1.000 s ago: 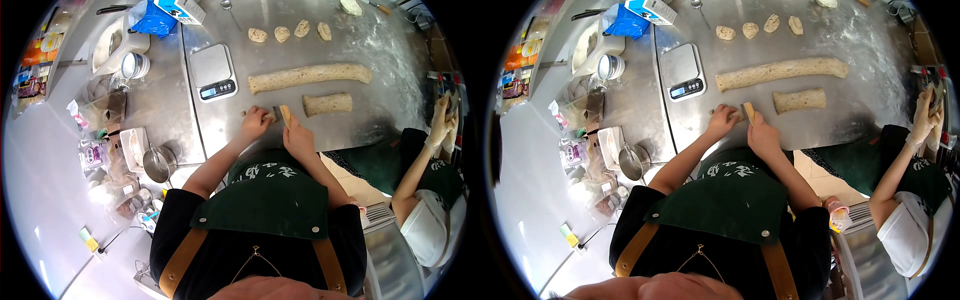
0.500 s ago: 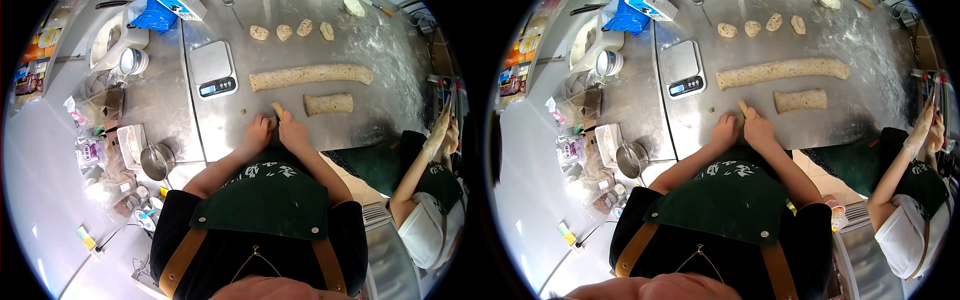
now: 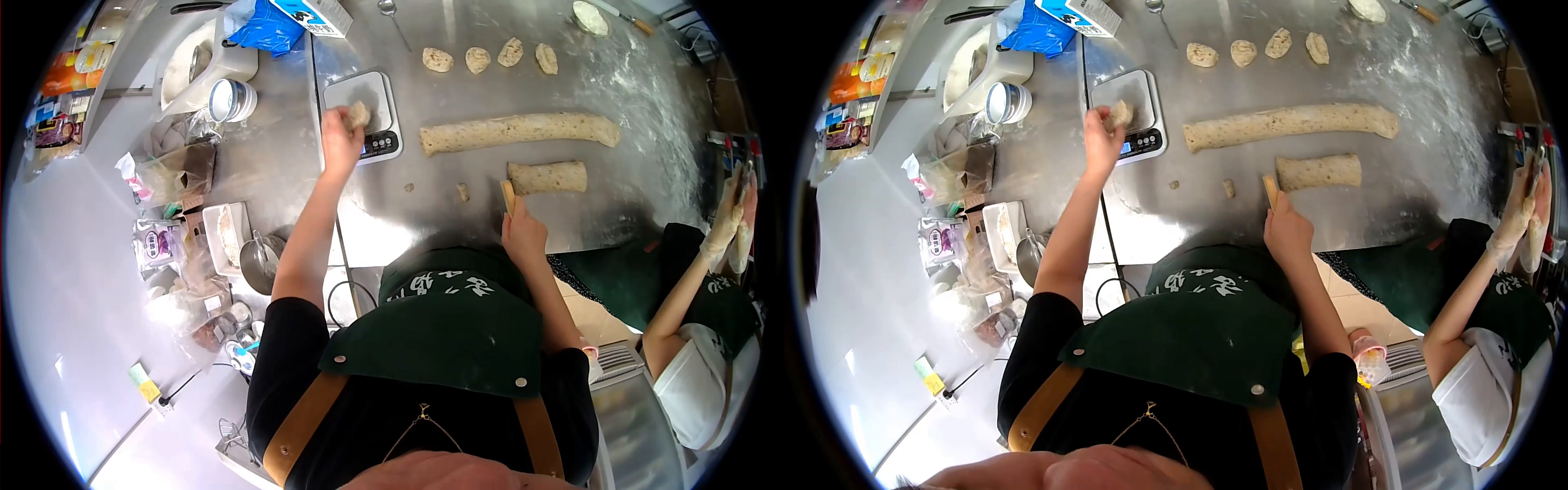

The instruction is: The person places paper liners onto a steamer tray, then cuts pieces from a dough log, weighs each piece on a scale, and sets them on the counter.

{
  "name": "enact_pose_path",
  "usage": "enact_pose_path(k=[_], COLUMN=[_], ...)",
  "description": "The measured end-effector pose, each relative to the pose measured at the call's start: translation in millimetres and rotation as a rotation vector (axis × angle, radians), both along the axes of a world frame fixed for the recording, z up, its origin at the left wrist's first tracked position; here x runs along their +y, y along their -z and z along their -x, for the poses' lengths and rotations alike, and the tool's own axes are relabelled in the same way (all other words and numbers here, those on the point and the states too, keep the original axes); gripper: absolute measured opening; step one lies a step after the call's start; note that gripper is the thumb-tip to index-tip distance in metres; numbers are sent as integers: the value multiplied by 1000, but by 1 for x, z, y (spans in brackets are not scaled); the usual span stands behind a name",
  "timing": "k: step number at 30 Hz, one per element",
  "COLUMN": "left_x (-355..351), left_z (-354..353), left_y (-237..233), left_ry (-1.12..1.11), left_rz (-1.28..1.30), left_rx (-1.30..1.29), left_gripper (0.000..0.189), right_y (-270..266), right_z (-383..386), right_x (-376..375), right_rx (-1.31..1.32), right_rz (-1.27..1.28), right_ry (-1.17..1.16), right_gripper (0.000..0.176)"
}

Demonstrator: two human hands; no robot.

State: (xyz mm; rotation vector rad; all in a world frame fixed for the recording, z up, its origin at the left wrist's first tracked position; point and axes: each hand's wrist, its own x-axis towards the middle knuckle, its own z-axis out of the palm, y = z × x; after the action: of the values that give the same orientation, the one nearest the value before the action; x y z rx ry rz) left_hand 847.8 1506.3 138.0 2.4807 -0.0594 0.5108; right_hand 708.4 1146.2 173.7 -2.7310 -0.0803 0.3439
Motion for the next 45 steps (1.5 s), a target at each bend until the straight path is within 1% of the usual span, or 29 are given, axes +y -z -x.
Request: enact_pose_path(k=[1,4,7,10,12,13,14,16,20,23,29,32,35,38,39,40,41,42,43,45], left_x=[6,14,4,-23,-30,-38,-44,-59,-71,-74,-81,-80,-73,-49,-39,-35,-17,-13,-3,6], left_z=[-11,-29,-23,2,37,55,71,96,118,123,127,130,124,88,72,55,36,21,6,-14], left_y=[4,11,8,-7,19,13,29,28,43,48,45,48,49,39,28,9,12,-2,-4,-5], left_ry=[1,23,-7,-81,42,168,252,338,197,171,145,167,171,-50,-76,-96,-113,-145,-122,-91], left_rz=[-17,-72,-51,-136,-111,-9,-77,6,133,146,171,148,155,145,141,209,106,116,66,50], left_rx=[-22,34,-76,-274,-150,32,3,186,294,342,326,269,229,112,96,11,-52,-102,-132,-88], left_gripper=[39,45,51,54,50,43,32,26,24,21,16,14,13,13,12,11,9,10,11,11], right_y=[1,4,9,7,9,10,10,7,8,9,10,10,13,13,14,14,13,13,12,10], right_z=[1,4,5,5,6,5,3,1,2,2,3,3,3,5,5,5,4,4,3,3], right_x=[1,4,5,4,2,3,4,4,5,5,6,6,5,3,4,4,5,5,5,6], right_rx=[12,13,-29,-28,-36,-42,-24,15,-23,-37,-58,-65,-75,-91,-89,-88,-88,-88,-86,-73], right_rz=[10,14,5,10,17,18,17,21,34,41,33,25,14,10,14,16,14,13,13,17], right_ry=[5,19,30,23,20,14,18,25,5,-1,-1,-1,-1,-3,-4,-7,-10,-11,-11,-5], right_gripper=[37,37,37,39,39,39,39,39,38,38,39,39,39,39,39,39,39,39,39,39])
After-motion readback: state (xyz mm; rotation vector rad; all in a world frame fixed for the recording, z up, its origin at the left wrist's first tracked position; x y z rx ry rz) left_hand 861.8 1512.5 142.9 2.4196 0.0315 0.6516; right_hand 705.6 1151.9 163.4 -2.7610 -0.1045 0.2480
